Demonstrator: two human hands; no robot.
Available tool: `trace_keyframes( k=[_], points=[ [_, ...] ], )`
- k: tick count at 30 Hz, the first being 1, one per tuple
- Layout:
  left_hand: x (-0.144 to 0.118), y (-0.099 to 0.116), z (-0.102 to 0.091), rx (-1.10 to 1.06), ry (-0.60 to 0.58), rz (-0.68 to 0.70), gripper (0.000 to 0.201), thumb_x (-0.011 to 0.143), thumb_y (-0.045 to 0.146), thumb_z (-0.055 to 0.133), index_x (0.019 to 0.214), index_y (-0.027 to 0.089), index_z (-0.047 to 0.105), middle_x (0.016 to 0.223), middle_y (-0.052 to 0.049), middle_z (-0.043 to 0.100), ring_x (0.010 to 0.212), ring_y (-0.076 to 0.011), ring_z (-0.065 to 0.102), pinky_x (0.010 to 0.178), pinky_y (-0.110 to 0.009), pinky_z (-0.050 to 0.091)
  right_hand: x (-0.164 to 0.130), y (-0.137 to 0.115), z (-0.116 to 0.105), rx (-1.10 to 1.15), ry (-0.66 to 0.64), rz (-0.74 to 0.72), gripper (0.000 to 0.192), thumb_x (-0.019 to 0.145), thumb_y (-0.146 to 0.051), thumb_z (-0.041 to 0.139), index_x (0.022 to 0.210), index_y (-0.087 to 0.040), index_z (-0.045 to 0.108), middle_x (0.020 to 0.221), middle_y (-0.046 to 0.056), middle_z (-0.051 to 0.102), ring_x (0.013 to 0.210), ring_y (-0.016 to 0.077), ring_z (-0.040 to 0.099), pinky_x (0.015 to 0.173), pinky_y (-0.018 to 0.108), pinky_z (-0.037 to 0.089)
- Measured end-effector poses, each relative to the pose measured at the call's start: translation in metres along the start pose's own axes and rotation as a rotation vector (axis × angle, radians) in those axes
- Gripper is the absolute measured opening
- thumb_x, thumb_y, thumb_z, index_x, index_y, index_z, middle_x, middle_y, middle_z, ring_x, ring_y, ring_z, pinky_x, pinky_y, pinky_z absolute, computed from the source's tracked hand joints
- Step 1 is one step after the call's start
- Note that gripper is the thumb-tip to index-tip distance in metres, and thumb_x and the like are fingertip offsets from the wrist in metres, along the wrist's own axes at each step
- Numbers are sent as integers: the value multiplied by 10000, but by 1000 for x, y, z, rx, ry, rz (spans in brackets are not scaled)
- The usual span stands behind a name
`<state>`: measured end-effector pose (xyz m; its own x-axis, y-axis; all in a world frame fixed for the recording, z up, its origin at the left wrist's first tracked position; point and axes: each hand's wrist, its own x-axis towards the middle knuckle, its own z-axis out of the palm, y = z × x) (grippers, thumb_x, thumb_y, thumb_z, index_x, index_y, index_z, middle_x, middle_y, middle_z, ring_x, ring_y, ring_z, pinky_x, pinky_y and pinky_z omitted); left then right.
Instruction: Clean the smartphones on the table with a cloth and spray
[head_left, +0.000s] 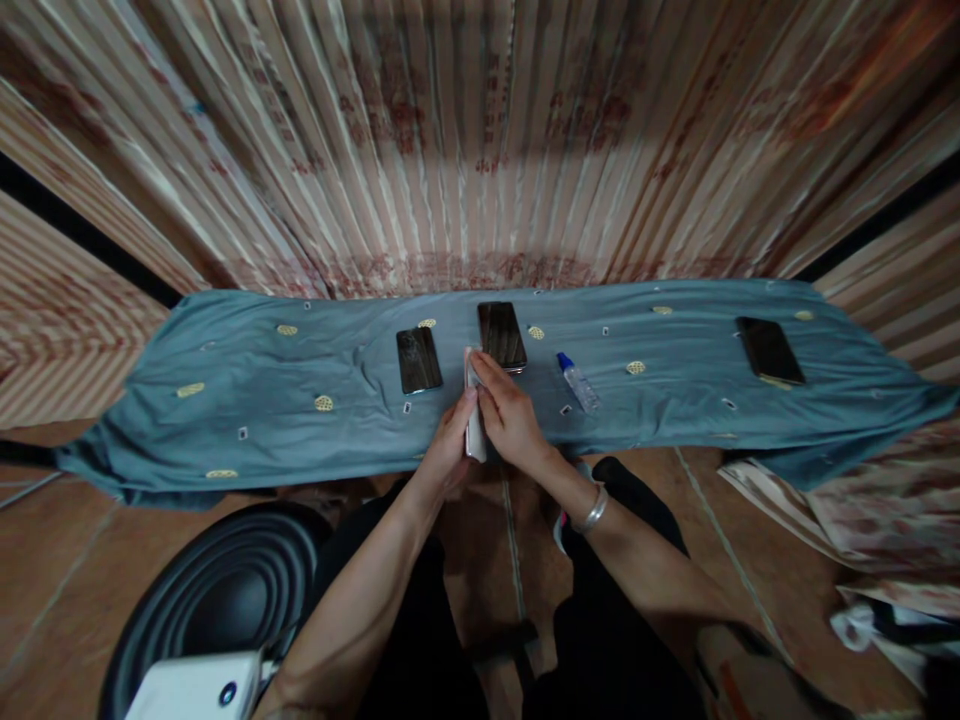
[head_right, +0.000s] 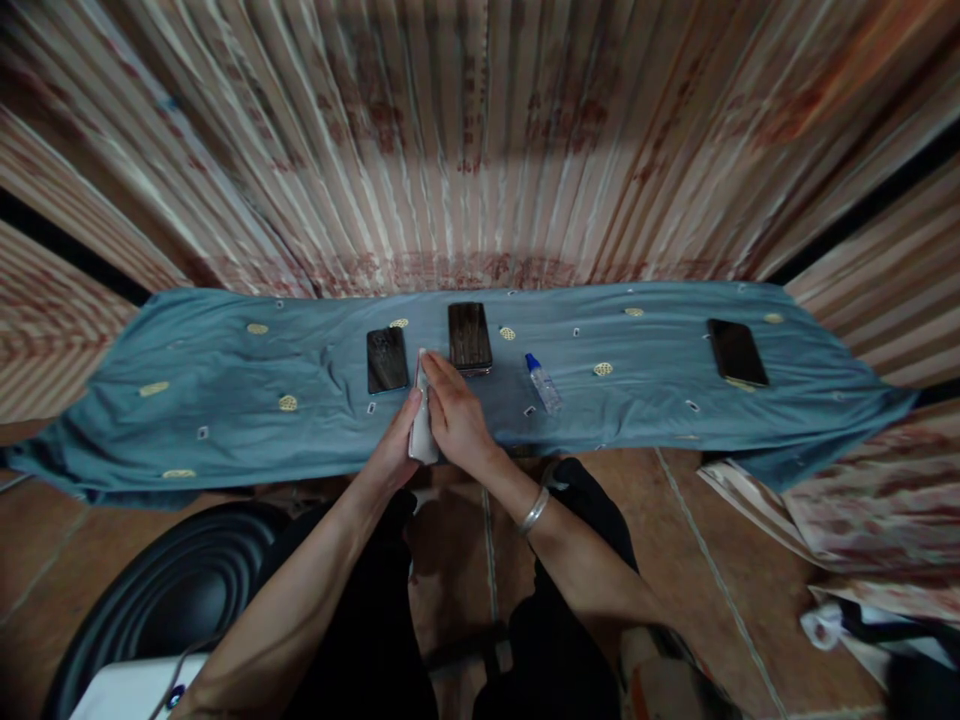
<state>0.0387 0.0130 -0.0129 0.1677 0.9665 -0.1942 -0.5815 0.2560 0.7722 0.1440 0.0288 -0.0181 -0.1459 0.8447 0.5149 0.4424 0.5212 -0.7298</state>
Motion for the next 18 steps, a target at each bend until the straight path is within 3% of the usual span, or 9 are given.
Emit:
trace_keyframes(
  k=[6, 10, 14, 18],
  points=[
    [-3, 2, 5, -61, 2, -51, 407, 829, 366, 665, 1171, 147, 681, 1124, -89, 722, 1137, -219, 631, 1000, -321, 481, 2, 3, -5, -87, -43, -107, 526, 957, -188, 338, 1480, -221, 384, 1528, 64, 411, 1433, 194, 341, 1204, 423, 288],
    [-6, 2, 6, -65, 36, -135, 420, 841, 355, 658, 1216, 166, 658, 1006, -62, 745, 899, -182, 692, 825, -284, 541, 7, 12, -6, -118, -31, -85, 536, 955, -168, 325, 1488, -220, 360, 1520, 66, 421, 1427, 190, 351, 1194, 440, 312],
    [-7, 6, 5, -87, 37, -151, 345, 887, 343, 592, 1158, 146, 676, 862, -39, 738, 594, -104, 613, 568, -223, 500, 7, 18, -3, -123, -8, -76, 516, 954, -165, 323, 1463, -194, 403, 1491, 87, 458, 1411, 189, 379, 1188, 431, 326],
    [-7, 12, 4, -123, 10, -147, 296, 892, 349, 578, 1073, 140, 683, 833, -35, 726, 583, -99, 605, 517, -205, 478, 5, 27, 1, -92, 11, -7, 496, 954, -177, 345, 1439, -220, 440, 1463, 71, 497, 1378, 190, 434, 1171, 431, 352]
  ],
)
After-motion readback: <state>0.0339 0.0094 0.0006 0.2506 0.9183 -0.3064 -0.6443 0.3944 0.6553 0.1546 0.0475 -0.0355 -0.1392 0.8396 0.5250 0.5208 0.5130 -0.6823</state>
